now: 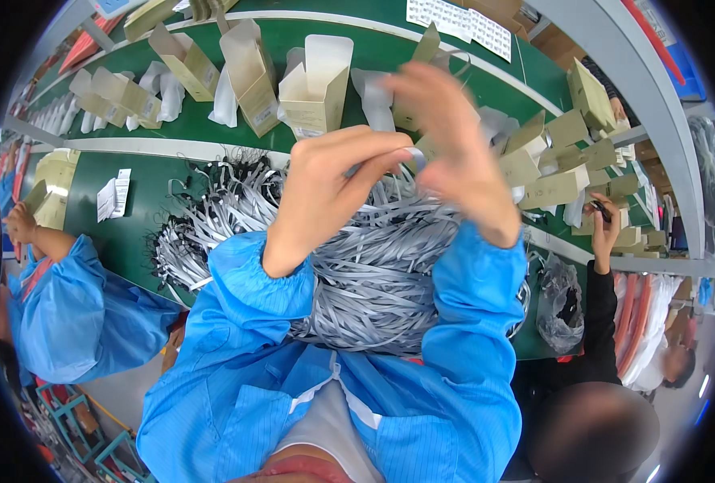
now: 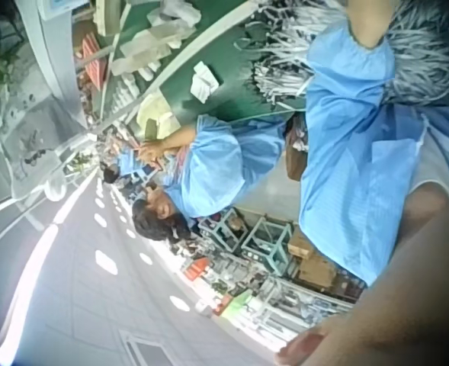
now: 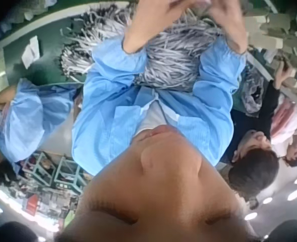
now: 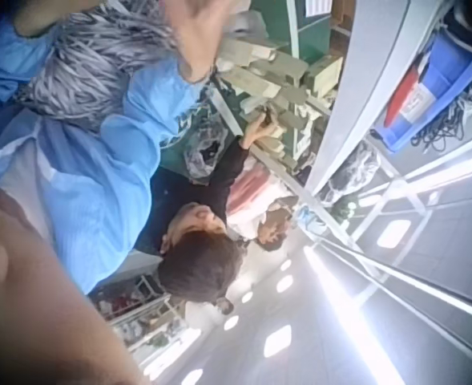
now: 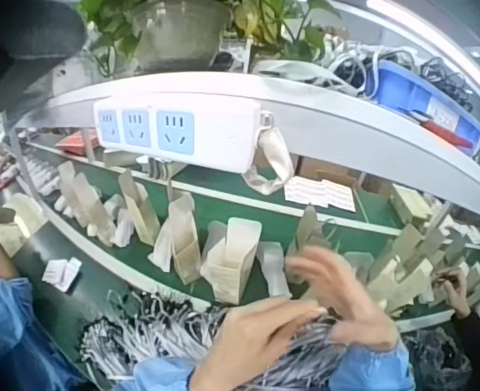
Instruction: Sorting and organizing white ribbon cables on a factory assembly line.
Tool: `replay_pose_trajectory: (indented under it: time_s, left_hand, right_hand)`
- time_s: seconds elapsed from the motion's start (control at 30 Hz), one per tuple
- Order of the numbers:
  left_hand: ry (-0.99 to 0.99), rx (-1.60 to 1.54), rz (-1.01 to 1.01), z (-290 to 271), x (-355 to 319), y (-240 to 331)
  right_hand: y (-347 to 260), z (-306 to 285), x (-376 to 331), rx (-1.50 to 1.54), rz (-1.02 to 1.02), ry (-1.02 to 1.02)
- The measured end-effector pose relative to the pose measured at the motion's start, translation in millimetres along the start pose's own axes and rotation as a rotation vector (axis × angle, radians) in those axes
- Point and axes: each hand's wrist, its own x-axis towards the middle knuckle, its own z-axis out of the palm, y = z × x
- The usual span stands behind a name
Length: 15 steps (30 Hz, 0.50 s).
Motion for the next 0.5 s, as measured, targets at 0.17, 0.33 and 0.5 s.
replay_pose_trajectory:
  time_s: [0.17,0.33,0.5]
  left_hand:
    - [0.170,-0.192,0.154,-14.8,-3.2,29.7]
    - [0.490,-0.244,-0.214,-56.5,-6.5,16.8]
    - [0.296,-0.029,-0.310,-41.2,-2.5,8.6]
  right_hand:
    - [11.5,24.7,-13.7,0.204,0.360,-0.520]
    - [-6.3,22.3,-42.3,0.104,0.249,-0.112]
    - [-29.4,19.6,-53.8,0.126,0.174,0.321]
